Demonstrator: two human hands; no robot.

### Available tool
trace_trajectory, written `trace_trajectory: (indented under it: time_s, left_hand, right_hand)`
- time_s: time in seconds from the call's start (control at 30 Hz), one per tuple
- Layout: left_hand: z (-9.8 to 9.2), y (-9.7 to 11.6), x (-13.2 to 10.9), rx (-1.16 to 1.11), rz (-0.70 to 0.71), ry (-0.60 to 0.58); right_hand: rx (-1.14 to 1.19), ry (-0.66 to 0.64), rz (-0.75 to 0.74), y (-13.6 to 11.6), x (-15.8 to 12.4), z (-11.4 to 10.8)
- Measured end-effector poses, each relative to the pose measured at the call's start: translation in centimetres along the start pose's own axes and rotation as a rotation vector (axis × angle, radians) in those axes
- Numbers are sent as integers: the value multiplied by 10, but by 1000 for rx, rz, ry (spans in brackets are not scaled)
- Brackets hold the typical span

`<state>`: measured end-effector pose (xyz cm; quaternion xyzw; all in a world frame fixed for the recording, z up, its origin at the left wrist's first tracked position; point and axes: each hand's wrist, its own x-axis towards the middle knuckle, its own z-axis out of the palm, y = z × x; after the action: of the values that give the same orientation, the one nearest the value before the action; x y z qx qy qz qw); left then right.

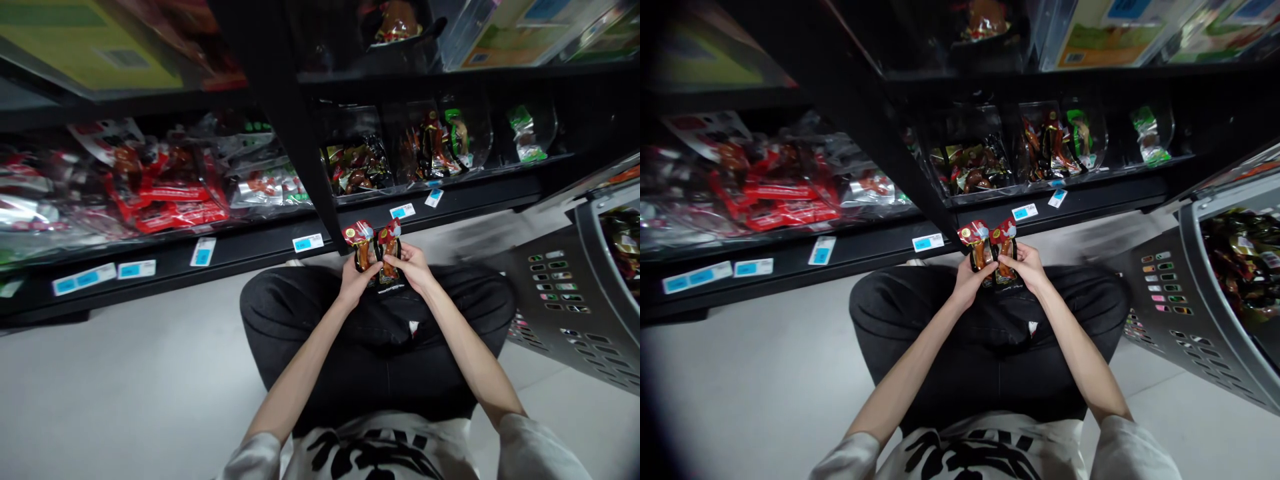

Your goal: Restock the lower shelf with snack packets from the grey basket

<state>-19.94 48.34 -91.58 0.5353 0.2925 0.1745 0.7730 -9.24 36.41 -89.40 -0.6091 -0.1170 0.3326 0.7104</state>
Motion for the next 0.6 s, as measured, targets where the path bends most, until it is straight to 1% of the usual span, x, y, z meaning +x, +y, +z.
trace_trajectory:
  time_s: [0.07, 0.17, 0.33, 0.4, 0.43, 0.47, 0.53, 0.6]
  left_hand:
    - [0, 0, 1, 23, 21, 2]
    - [2, 1, 1, 6, -6, 11]
    - [5, 8, -2, 41, 19, 85]
    - [5, 11, -3, -3, -35, 67]
    - [5, 13, -4, -49, -101, 22]
    - [5, 15, -4, -102, -186, -48]
    - [4, 17, -5, -192, -361, -235]
    - [2, 18, -5, -243, -485, -427]
  right_hand:
    - [20, 42, 7, 1, 1, 0]
    - [71, 100, 24, 0, 2, -1]
    - [76, 179, 103, -2, 3, -1]
    - [72, 169, 153, -2, 2, 0]
    - [75, 149, 169, -3, 1, 1]
    - [79, 126, 174, -3, 0, 2]
    - [85, 57, 163, -4, -3, 4]
    - [87, -14, 152, -6, -6, 6]
